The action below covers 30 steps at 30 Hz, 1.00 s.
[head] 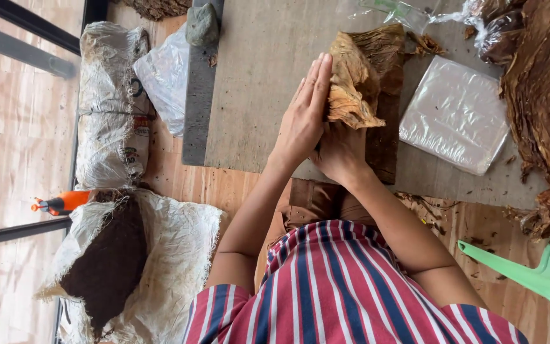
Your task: Unfolding, smoothing, and folding dried tobacco leaves before placing them into individual plastic bags.
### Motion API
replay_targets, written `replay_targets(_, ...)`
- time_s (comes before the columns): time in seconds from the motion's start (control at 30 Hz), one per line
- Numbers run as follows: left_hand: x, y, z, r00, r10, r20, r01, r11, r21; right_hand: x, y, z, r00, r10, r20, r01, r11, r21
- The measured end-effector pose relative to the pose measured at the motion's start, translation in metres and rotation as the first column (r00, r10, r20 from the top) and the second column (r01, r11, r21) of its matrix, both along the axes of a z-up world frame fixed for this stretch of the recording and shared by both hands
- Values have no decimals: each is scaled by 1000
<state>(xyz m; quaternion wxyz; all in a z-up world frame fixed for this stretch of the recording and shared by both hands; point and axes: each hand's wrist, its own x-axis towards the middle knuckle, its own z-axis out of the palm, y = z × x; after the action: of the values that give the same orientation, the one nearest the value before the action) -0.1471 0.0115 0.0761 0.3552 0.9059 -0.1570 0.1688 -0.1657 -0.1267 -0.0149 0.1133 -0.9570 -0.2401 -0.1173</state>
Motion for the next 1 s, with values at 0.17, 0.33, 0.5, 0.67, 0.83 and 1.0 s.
replay_targets(0.17, 22, 5, -35, 984, 133, 115, -148, 979, 138, 0, 0, 8, 997, -5, -73, 13, 995, 100)
replay_targets(0.33, 35, 11, -52, 984, 162, 73, -177, 907, 382, 17, -2, 55, 951, -16, -307, -9, 997, -81)
replay_targets(0.5, 25, 5, -64, 987, 141, 74, -159, 905, 394, 35, -51, 75, 900, 363, -242, -96, 706, 702)
replay_targets(0.67, 5, -12, -63, 987, 145, 69, -158, 806, 570, 42, -76, 91, 926, 198, -322, 177, 525, 832)
replay_targets(0.83, -10, -19, -38, 989, 128, 74, -146, 772, 619, 68, -79, 103, 944, 191, -269, 142, 500, 854)
replay_targets(1.0, -19, -10, -49, 999, 51, 14, -50, 808, 587, 97, -73, 88, 936, 223, -271, 93, 587, 804)
